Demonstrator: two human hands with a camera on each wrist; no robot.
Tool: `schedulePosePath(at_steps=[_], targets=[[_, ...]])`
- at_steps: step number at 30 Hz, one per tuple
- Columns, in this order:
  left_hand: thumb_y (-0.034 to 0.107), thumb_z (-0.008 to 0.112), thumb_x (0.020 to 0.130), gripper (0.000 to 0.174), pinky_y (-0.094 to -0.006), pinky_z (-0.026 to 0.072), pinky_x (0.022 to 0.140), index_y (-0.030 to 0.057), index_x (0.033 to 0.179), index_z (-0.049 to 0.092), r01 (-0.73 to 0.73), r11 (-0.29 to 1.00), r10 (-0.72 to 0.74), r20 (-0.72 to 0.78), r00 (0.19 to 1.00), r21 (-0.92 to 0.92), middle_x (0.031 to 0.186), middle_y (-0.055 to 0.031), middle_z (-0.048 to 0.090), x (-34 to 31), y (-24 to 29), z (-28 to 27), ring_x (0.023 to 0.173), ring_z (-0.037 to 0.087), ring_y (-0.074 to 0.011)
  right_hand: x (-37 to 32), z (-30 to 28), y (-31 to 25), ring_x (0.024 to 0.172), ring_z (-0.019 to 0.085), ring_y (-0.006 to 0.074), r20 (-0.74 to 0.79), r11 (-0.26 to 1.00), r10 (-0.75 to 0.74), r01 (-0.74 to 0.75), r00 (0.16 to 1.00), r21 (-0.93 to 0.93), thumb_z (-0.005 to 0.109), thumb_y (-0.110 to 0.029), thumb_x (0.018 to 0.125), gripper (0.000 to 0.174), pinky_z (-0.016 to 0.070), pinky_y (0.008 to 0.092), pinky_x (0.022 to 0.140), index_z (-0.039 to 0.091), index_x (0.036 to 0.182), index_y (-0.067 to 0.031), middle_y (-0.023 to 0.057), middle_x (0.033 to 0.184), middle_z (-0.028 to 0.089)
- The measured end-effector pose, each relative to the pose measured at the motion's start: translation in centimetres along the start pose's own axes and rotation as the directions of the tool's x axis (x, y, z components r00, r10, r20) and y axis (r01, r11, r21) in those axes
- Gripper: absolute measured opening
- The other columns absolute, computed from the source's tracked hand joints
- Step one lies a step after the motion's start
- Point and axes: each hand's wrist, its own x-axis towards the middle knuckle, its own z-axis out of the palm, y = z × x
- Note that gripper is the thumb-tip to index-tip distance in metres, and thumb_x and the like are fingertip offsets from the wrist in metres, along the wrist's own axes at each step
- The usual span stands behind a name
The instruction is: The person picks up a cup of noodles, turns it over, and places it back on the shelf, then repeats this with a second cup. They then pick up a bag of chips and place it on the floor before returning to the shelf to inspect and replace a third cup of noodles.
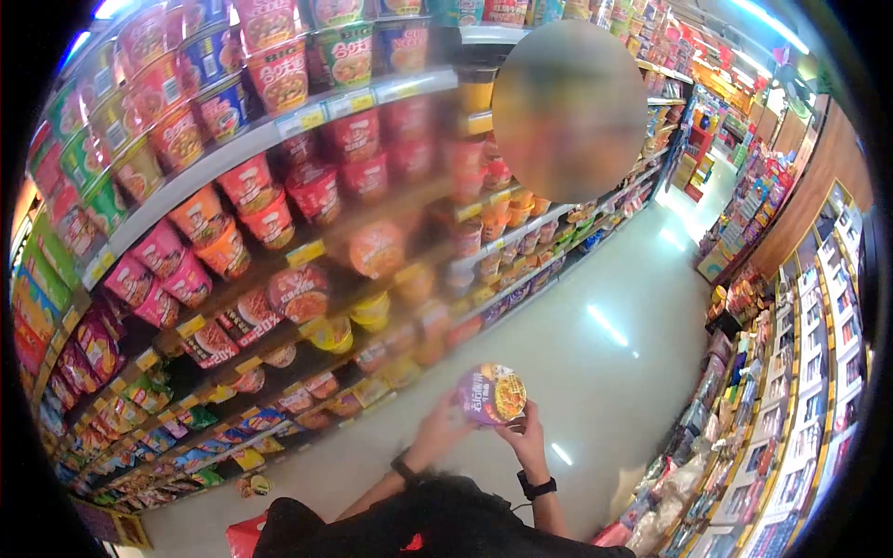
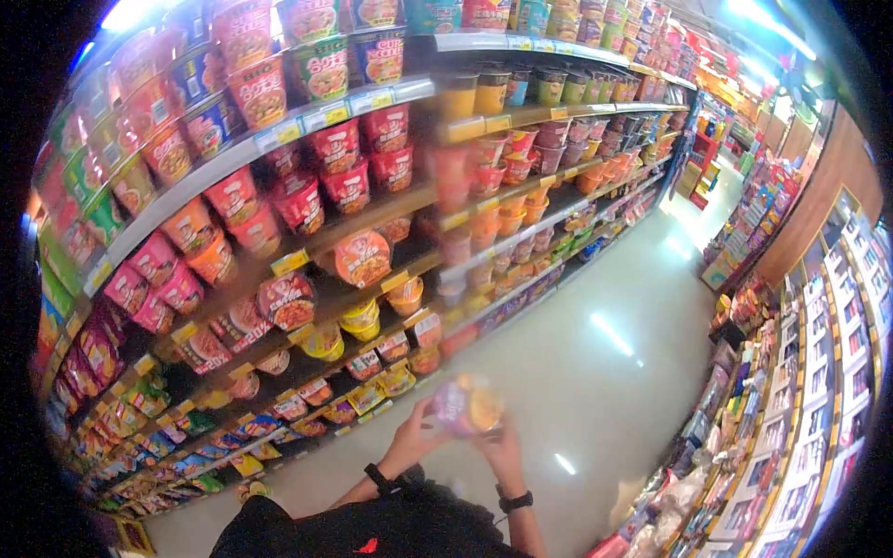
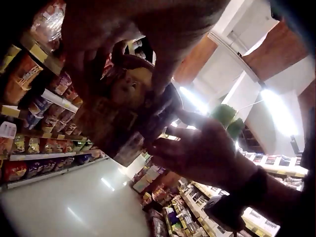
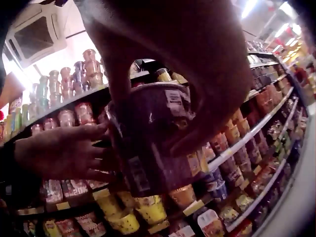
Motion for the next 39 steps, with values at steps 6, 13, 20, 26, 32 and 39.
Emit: schedulePosePath(at_steps=[6,13,20,26,32,39], targets=[[0.031,0.085,0.083,0.087,-0.0413,0.0532,0.099,0.0049,0.151,0.037,-0.032,0.996,0.031,-0.009,0.999,-0.089,0.142,-0.0180,0.057,13.0,-1.8,-1.2,0.125,0.060,-0.0284,12.0,1.6,0.3,0.091,0.069,0.0183,-0.071,0.999,-0.018,0.021,0.997,0.036,0.083,-0.010,0.079,0.076,0.0574,0.0304,0.073,0.041,0.142,-0.0005,0.0147,0.134,0.060],[0.023,0.087,0.080,0.091,-0.0420,0.0508,0.101,0.0091,0.154,0.034,-0.170,0.977,0.158,-0.103,0.982,-0.128,0.139,-0.0152,0.057,28.5,-6.1,-2.4,0.122,0.061,-0.0272,26.2,3.0,-4.6,0.091,0.069,0.0195,-0.081,1.000,-0.016,0.018,0.997,0.023,0.083,-0.010,0.078,0.076,0.0569,0.0307,0.073,0.042,0.141,-0.0021,0.0151,0.134,0.060],[0.018,0.086,0.081,0.096,-0.0372,0.0572,0.089,0.0100,0.157,0.028,0.038,0.981,-0.041,-0.010,0.999,-0.190,0.129,-0.0167,0.061,39.5,-6.3,-5.2,0.121,0.060,-0.0245,38.3,4.5,-4.1,0.087,0.069,0.0182,-0.107,0.999,-0.045,0.045,0.993,-0.007,0.081,-0.010,0.081,0.070,0.0569,0.0304,0.072,0.044,0.139,-0.0013,0.0154,0.132,0.061],[0.011,0.081,0.087,0.094,-0.0385,0.0528,0.099,0.0065,0.158,0.021,-0.139,0.990,0.134,-0.126,0.983,-0.032,0.145,-0.0149,0.050,44.5,-6.7,-3.8,0.125,0.058,-0.0256,45.4,3.4,-4.1,0.088,0.069,0.0169,0.005,0.992,-0.052,0.051,0.999,0.119,0.082,-0.010,0.080,0.071,0.0569,0.0302,0.073,0.044,0.139,-0.0009,0.0140,0.127,0.063],[0.003,0.078,0.087,0.090,-0.0437,0.0501,0.106,0.0064,0.157,0.023,-0.028,0.915,-0.027,-0.131,0.991,-0.402,0.144,-0.0153,0.051,47.9,-9.0,-0.9,0.131,0.054,-0.0276,52.0,0.6,-2.5,0.094,0.068,0.0192,0.147,0.996,-0.066,0.056,0.987,0.069,0.086,-0.009,0.077,0.081,0.0573,0.0354,0.085,0.041,0.143,-0.0007,0.0139,0.127,0.063],[0.013,0.081,0.085,0.066,-0.0364,0.0550,0.092,0.0070,0.143,0.051,0.038,0.882,-0.187,-0.276,0.943,-0.470,0.130,-0.0149,0.061,49.5,-14.4,3.2,0.112,0.067,-0.0252,58.9,-2.1,1.0,0.124,0.059,0.0256,0.354,0.967,-0.253,0.235,0.900,0.095,0.095,-0.017,0.068,0.099,0.0486,0.0402,0.105,0.039,0.148,-0.0036,0.0134,0.135,0.061]])
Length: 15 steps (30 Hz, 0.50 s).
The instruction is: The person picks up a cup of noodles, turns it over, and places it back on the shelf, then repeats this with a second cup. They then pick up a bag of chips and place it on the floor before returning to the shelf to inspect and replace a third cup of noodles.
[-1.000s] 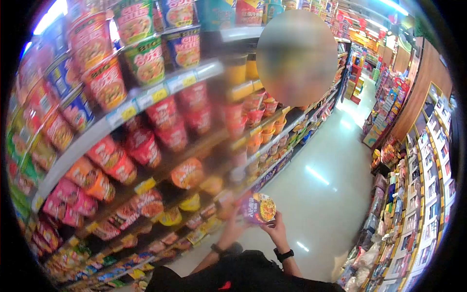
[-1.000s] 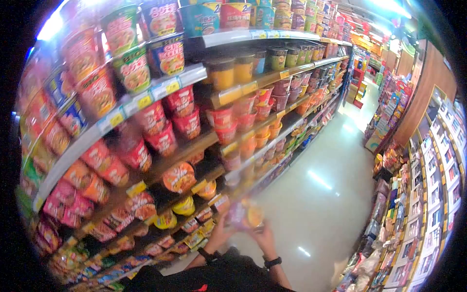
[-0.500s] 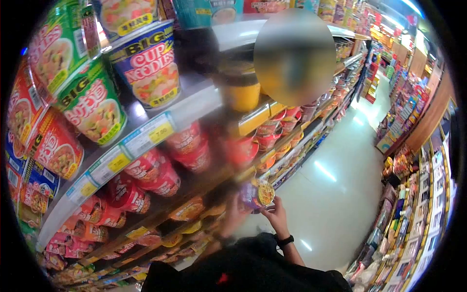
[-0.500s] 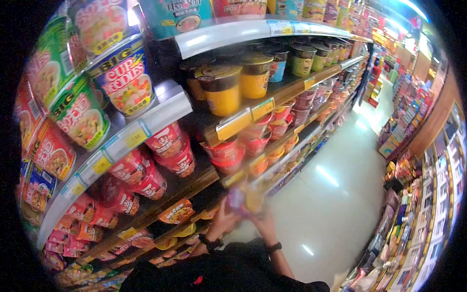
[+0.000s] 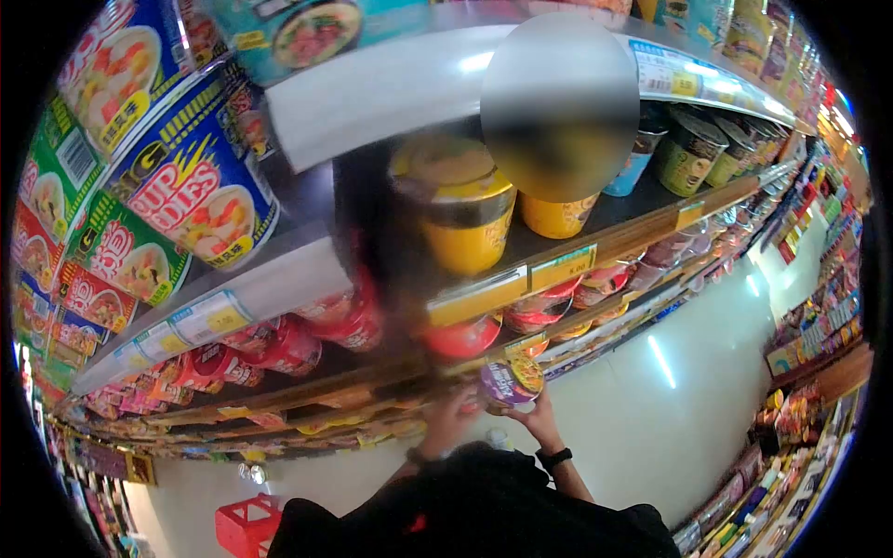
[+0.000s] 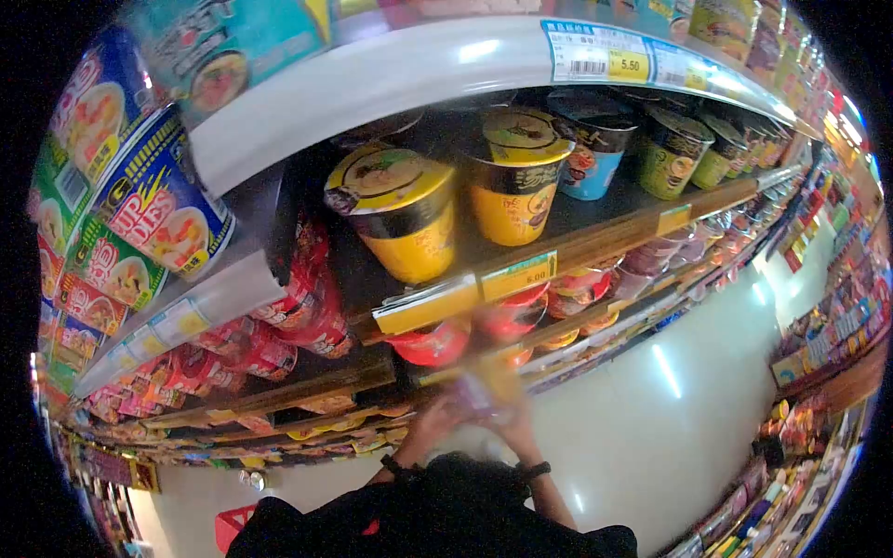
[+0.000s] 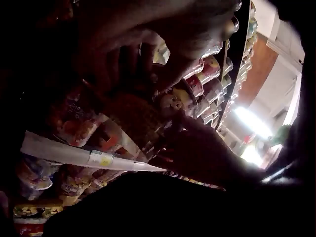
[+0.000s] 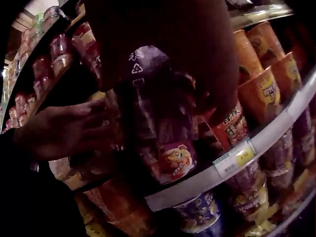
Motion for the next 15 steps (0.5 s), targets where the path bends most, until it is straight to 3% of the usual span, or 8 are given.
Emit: schedulePosePath(at_steps=[2,4,7,9,11,12,14,15], targets=[[0.015,0.079,0.086,0.062,-0.0397,0.0541,0.093,0.0076,0.142,0.052,-0.160,0.948,0.163,0.010,0.987,0.275,0.132,-0.0171,0.061,0.3,0.6,0.9,0.111,0.066,-0.0297,1.6,-1.1,-1.3,0.123,0.059,0.0247,0.072,0.996,0.084,-0.085,0.994,0.017,0.096,-0.017,0.068,0.098,0.0489,0.0397,0.105,0.039,0.147,-0.0030,0.0129,0.138,0.059],[0.015,0.066,0.094,0.037,-0.0471,0.0456,0.107,0.0018,0.128,0.058,-0.213,0.640,0.360,-0.043,0.932,0.738,0.142,-0.0180,0.054,-0.7,7.0,3.8,0.127,0.054,-0.0346,1.4,-2.5,-1.2,0.121,0.060,0.0229,0.129,0.987,0.155,-0.158,0.980,0.017,0.095,-0.016,0.069,0.094,0.0493,0.0382,0.105,0.040,0.144,-0.0022,0.0131,0.139,0.058],[0.018,0.069,0.089,0.044,-0.0485,0.0418,0.112,0.0022,0.129,0.058,-0.158,0.414,0.301,0.029,0.953,0.896,0.143,-0.0192,0.054,0.9,6.1,3.7,0.130,0.051,-0.0387,1.2,-3.2,-2.0,0.120,0.060,0.0218,0.134,0.981,0.148,-0.163,0.980,0.104,0.094,-0.012,0.070,0.093,0.0498,0.0371,0.104,0.039,0.143,-0.0017,0.0135,0.135,0.059],[0.015,0.066,0.087,0.052,-0.0485,0.0346,0.118,0.0031,0.136,0.055,-0.117,0.329,0.312,0.009,0.950,0.937,0.146,-0.0166,0.052,0.7,5.1,4.8,0.137,0.045,-0.0390,0.7,-4.2,-0.7,0.121,0.058,0.0217,0.134,0.986,0.145,-0.155,0.980,0.067,0.093,-0.006,0.069,0.093,0.0503,0.0374,0.104,0.037,0.143,-0.0021,0.0134,0.135,0.057],[0.011,0.063,0.086,0.053,-0.0479,0.0310,0.120,0.0035,0.138,0.054,-0.022,0.289,0.297,-0.067,0.952,0.957,0.147,-0.0157,0.051,-0.7,4.8,5.6,0.140,0.042,-0.0385,-0.3,-4.8,0.7,0.123,0.057,0.0218,0.106,0.978,0.150,-0.163,0.983,0.133,0.094,-0.006,0.066,0.096,0.0504,0.0375,0.104,0.036,0.142,-0.0023,0.0129,0.136,0.054],[0.010,0.063,0.085,0.054,-0.0481,0.0320,0.120,0.0034,0.138,0.054,-0.045,0.289,0.282,-0.040,0.959,0.956,0.147,-0.0161,0.051,-1.1,5.4,5.7,0.141,0.041,-0.0385,-0.5,-5.0,-0.6,0.124,0.055,0.0219,0.087,0.958,0.183,-0.198,0.979,0.207,0.095,-0.006,0.064,0.098,0.0505,0.0374,0.104,0.036,0.142,-0.0024,0.0127,0.136,0.053],[0.008,0.063,0.084,0.056,-0.0485,0.0338,0.119,0.0032,0.139,0.053,-0.095,0.294,0.250,0.019,0.968,0.951,0.147,-0.0170,0.050,-1.8,7.4,5.8,0.143,0.039,-0.0384,-0.6,-4.6,-3.5,0.123,0.055,0.0220,0.098,0.810,0.320,-0.326,0.942,0.487,0.096,-0.006,0.063,0.099,0.0506,0.0371,0.104,0.036,0.141,-0.0025,0.0125,0.136,0.053],[0.007,0.063,0.083,0.059,-0.0486,0.0349,0.119,0.0039,0.141,0.052,-0.087,0.376,0.218,0.003,0.976,0.923,0.149,-0.0173,0.048,-2.5,8.5,6.3,0.143,0.040,-0.0386,-0.6,-4.9,-3.3,0.123,0.056,0.0226,0.077,0.904,0.262,-0.273,0.962,0.329,0.096,-0.007,0.063,0.099,0.0505,0.0371,0.104,0.036,0.141,-0.0027,0.0128,0.136,0.052]])
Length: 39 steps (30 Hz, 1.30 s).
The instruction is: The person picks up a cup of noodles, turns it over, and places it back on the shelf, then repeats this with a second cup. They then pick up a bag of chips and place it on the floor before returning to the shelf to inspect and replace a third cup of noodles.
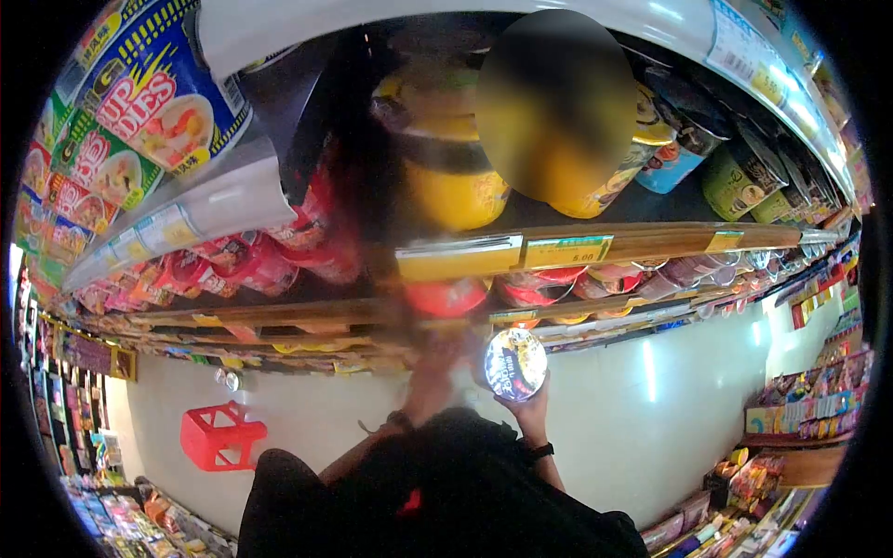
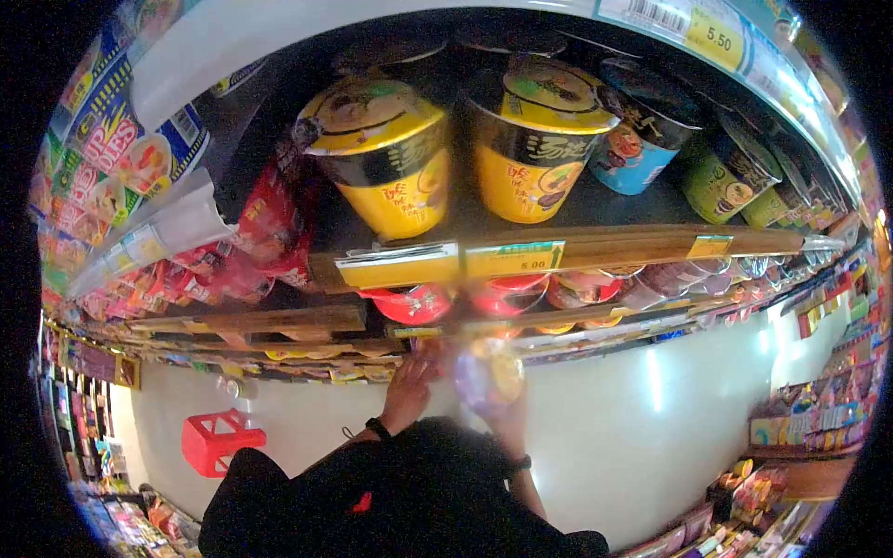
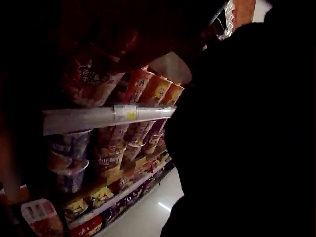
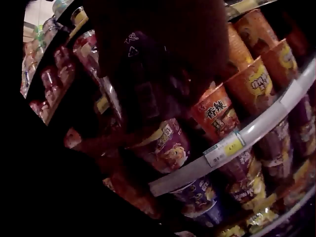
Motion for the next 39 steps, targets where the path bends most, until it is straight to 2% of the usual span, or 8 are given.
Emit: schedulePosePath(at_steps=[5,12,20,22,25,31,34,39], targets=[[0.007,0.065,0.081,0.074,-0.0479,0.0388,0.116,0.0065,0.151,0.041,-0.020,0.993,0.012,-0.062,0.998,-0.118,0.156,-0.0184,0.041,-0.9,1.3,-0.9,0.144,0.039,-0.0385,1.6,-1.9,5.6,0.125,0.057,0.0241,0.118,0.940,-0.213,0.236,0.970,-0.246,0.094,-0.010,0.068,0.093,0.0514,0.0380,0.102,0.037,0.141,-0.0030,0.0140,0.138,0.053],[0.016,0.068,0.088,0.080,-0.0458,0.0379,0.117,0.0050,0.156,0.028,0.036,0.939,-0.087,-0.134,0.987,-0.342,0.157,-0.0228,0.037,-2.0,0.0,0.0,0.144,0.038,-0.0404,3.1,2.4,1.7,0.117,0.064,0.0290,0.249,0.731,-0.297,0.388,0.922,-0.561,0.089,-0.020,0.075,0.082,0.0516,0.0394,0.098,0.042,0.139,-0.0006,0.0179,0.129,0.063],[0.018,0.069,0.092,0.081,-0.0461,0.0334,0.117,0.0052,0.159,0.026,0.043,0.854,-0.090,-0.066,0.994,-0.518,0.155,-0.0224,0.039,-1.4,0.0,-2.6,0.140,0.044,-0.0348,1.4,4.4,0.5,0.115,0.065,0.0313,0.137,0.860,-0.126,0.177,0.982,-0.478,0.092,-0.026,0.071,0.090,0.0529,0.0401,0.096,0.040,0.139,0.0004,0.0189,0.126,0.065],[0.023,0.064,0.097,0.070,-0.0459,0.0360,0.116,0.0022,0.155,0.031,0.318,0.632,-0.279,0.175,0.944,-0.707,0.152,-0.0210,0.043,0.0,1.2,-6.0,0.141,0.043,-0.0333,1.4,4.5,0.5,0.115,0.066,0.0326,0.175,0.784,-0.195,0.260,0.965,-0.564,0.092,-0.027,0.071,0.092,0.0534,0.0409,0.095,0.039,0.141,0.0003,0.0197,0.127,0.065],[0.027,0.057,0.103,0.060,-0.0414,0.0441,0.108,0.0035,0.154,0.035,0.260,0.354,-0.271,0.167,0.948,-0.899,0.145,-0.0143,0.051,1.2,1.1,-6.3,0.130,0.051,-0.0256,0.9,5.4,-0.9,0.114,0.066,0.0352,0.116,0.858,-0.144,0.183,0.983,-0.480,0.093,-0.028,0.071,0.095,0.0543,0.0420,0.093,0.037,0.142,-0.0001,0.0208,0.125,0.066],[0.032,0.057,0.105,0.054,-0.0239,0.0518,0.073,0.0110,0.152,0.041,0.325,0.591,-0.248,0.218,0.944,-0.738,0.121,0.0001,0.060,3.1,-4.1,3.3,0.093,0.059,-0.0075,0.1,5.2,0.6,0.119,0.063,0.0360,0.109,0.733,-0.174,0.203,0.979,-0.650,0.085,-0.030,0.078,0.080,0.0540,0.0424,0.093,0.043,0.141,-0.0026,0.0211,0.132,0.061],[0.030,0.060,0.103,0.050,-0.0222,0.0515,0.066,0.0114,0.148,0.047,0.436,0.432,-0.272,0.348,0.897,-0.789,0.116,0.0008,0.061,4.5,-2.1,0.2,0.088,0.059,-0.0059,-0.3,6.0,0.7,0.119,0.063,0.0352,0.001,0.826,-0.120,0.100,0.993,-0.555,0.085,-0.033,0.077,0.082,0.0535,0.0419,0.095,0.045,0.141,-0.0017,0.0204,0.132,0.062],[0.026,0.068,0.096,0.045,-0.0341,0.0493,0.090,0.0047,0.135,0.059,0.437,0.179,-0.300,0.374,0.877,-0.881,0.115,-0.0070,0.066,4.5,-4.3,3.9,0.099,0.062,-0.0174,-0.6,6.9,3.7,0.116,0.066,0.0280,-0.251,0.960,-0.023,-0.048,0.968,-0.275,0.097,-0.042,0.063,0.107,0.0539,0.0394,0.095,0.040,0.141,0.0029,0.0182,0.124,0.067]])
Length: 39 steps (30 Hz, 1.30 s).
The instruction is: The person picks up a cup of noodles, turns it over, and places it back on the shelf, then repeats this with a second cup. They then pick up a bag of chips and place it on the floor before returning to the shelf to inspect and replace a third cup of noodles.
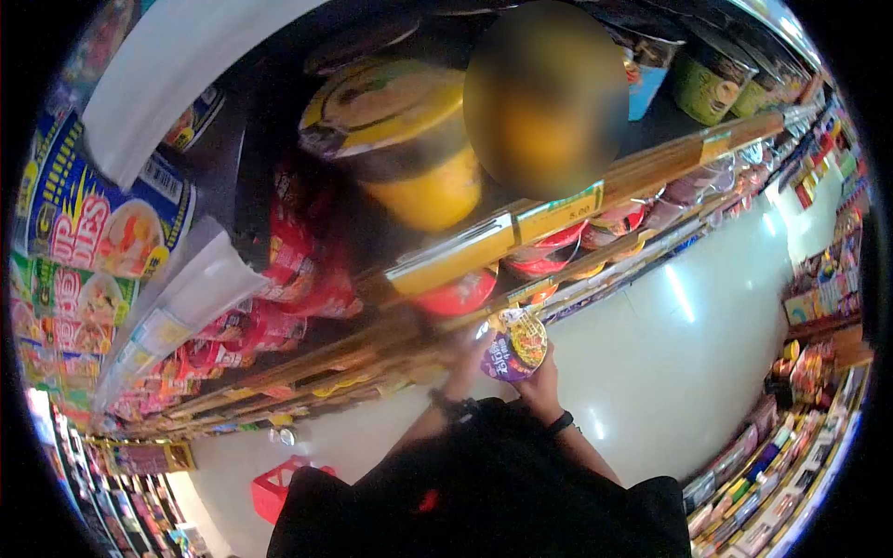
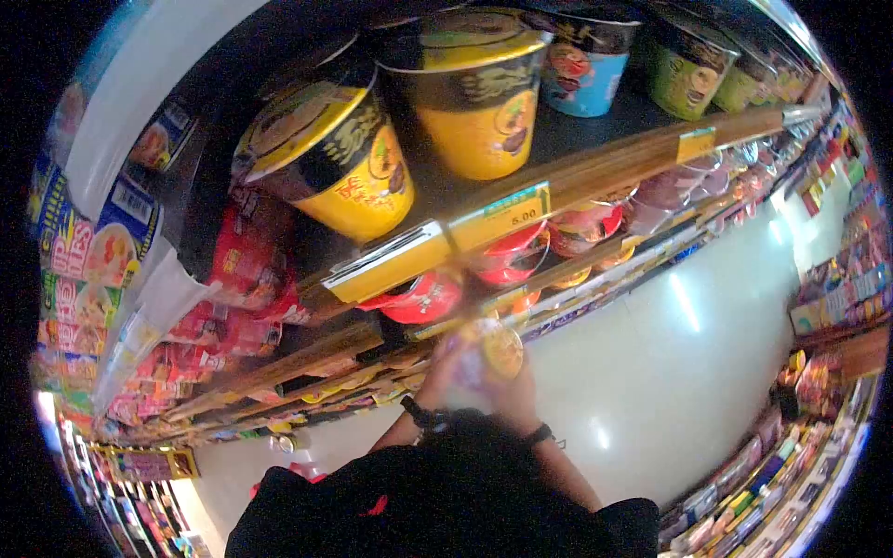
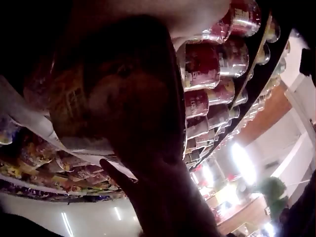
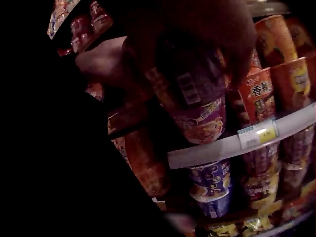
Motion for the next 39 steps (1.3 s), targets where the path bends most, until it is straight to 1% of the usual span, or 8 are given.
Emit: schedulePosePath(at_steps=[3,7,11,16,23,27,36,39], targets=[[0.025,0.064,0.099,0.046,-0.0307,0.0521,0.087,0.0046,0.139,0.054,-0.037,0.996,0.042,0.070,0.997,-0.078,0.120,-0.0055,0.065,1.2,-2.9,-0.2,0.100,0.063,-0.0146,-0.5,-0.1,-1.0,0.121,0.061,0.0255,-0.009,1.000,-0.016,0.016,1.000,-0.026,0.094,-0.029,0.068,0.101,0.0492,0.0379,0.102,0.035,0.144,0.0009,0.0166,0.132,0.061],[0.024,0.059,0.102,0.038,-0.0294,0.0536,0.084,0.0052,0.134,0.055,-0.414,0.832,0.404,0.108,0.908,0.368,0.114,-0.0037,0.066,1.9,-3.6,-1.2,0.096,0.063,-0.0125,-1.5,-0.5,-3.0,0.129,0.054,0.0260,0.068,0.997,-0.044,0.040,0.997,0.067,0.095,-0.022,0.068,0.104,0.0435,0.0379,0.109,0.031,0.148,-0.0001,0.0157,0.140,0.053],[0.024,0.070,0.094,0.043,-0.0336,0.0538,0.087,0.0002,0.129,0.063,0.080,0.996,-0.075,0.113,0.991,-0.040,0.113,-0.0076,0.069,-1.4,6.0,1.0,0.097,0.067,-0.0158,-1.1,-0.5,0.0,0.132,0.050,0.0241,0.157,0.939,-0.118,0.059,0.980,0.340,0.090,-0.015,0.073,0.101,0.0416,0.0393,0.111,0.028,0.151,-0.0025,0.0132,0.143,0.050],[0.021,0.067,0.096,0.032,-0.0278,0.0519,0.081,-0.0007,0.118,0.067,-0.040,0.999,0.041,0.039,0.998,-0.014,0.101,-0.0044,0.070,1.0,1.9,0.9,0.087,0.065,-0.0122,0.5,-1.1,-2.4,0.086,0.063,0.0155,-0.082,0.955,0.024,0.001,0.996,0.295,0.056,-0.032,0.104,0.035,0.0526,0.0335,0.077,0.055,0.122,-0.0025,0.0077,0.098,0.067],[0.029,0.064,0.099,0.039,-0.0297,0.0478,0.092,-0.0020,0.123,0.065,0.045,0.995,-0.044,-0.018,0.999,0.093,0.117,-0.0068,0.066,0.9,2.3,1.4,0.102,0.061,-0.0140,5.4,-0.1,-3.8,0.071,0.070,0.0233,-0.237,0.964,-0.148,0.086,0.960,-0.253,0.071,-0.040,0.090,0.042,0.0528,0.0372,0.066,0.070,0.111,-0.0037,0.0147,0.078,0.071],[0.036,0.059,0.103,0.043,-0.0288,0.0486,0.089,-0.0035,0.119,0.067,-0.093,0.983,0.110,-0.100,0.989,0.161,0.104,-0.0027,0.068,1.4,2.5,3.1,0.097,0.062,-0.0123,5.6,-1.0,-4.6,0.078,0.072,0.0339,-0.200,0.984,-0.023,-0.012,0.979,-0.175,0.073,-0.042,0.088,0.040,0.0540,0.0426,0.070,0.074,0.107,-0.0072,0.0184,0.085,0.073],[0.024,0.062,0.100,0.028,-0.0269,0.0490,0.080,-0.0020,0.107,0.070,0.067,0.969,-0.078,-0.034,0.996,-0.239,0.099,-0.0025,0.067,4.0,-1.6,2.0,0.090,0.061,-0.0114,6.6,-1.6,-4.1,0.072,0.071,0.0257,-0.223,0.987,-0.049,0.014,0.974,-0.159,0.075,-0.038,0.085,0.039,0.0536,0.0376,0.069,0.075,0.106,-0.0048,0.0184,0.080,0.072],[0.016,0.065,0.094,0.025,-0.0281,0.0504,0.084,-0.0023,0.112,0.066,-0.197,0.970,0.196,-0.018,0.980,-0.140,0.105,-0.0041,0.066,1.4,1.6,3.6,0.094,0.062,-0.0129,6.1,-0.9,-3.4,0.071,0.071,0.0256,-0.277,0.977,-0.068,0.008,0.959,-0.211,0.076,-0.036,0.085,0.039,0.0533,0.0376,0.069,0.075,0.106,-0.0039,0.0183,0.080,0.072]])
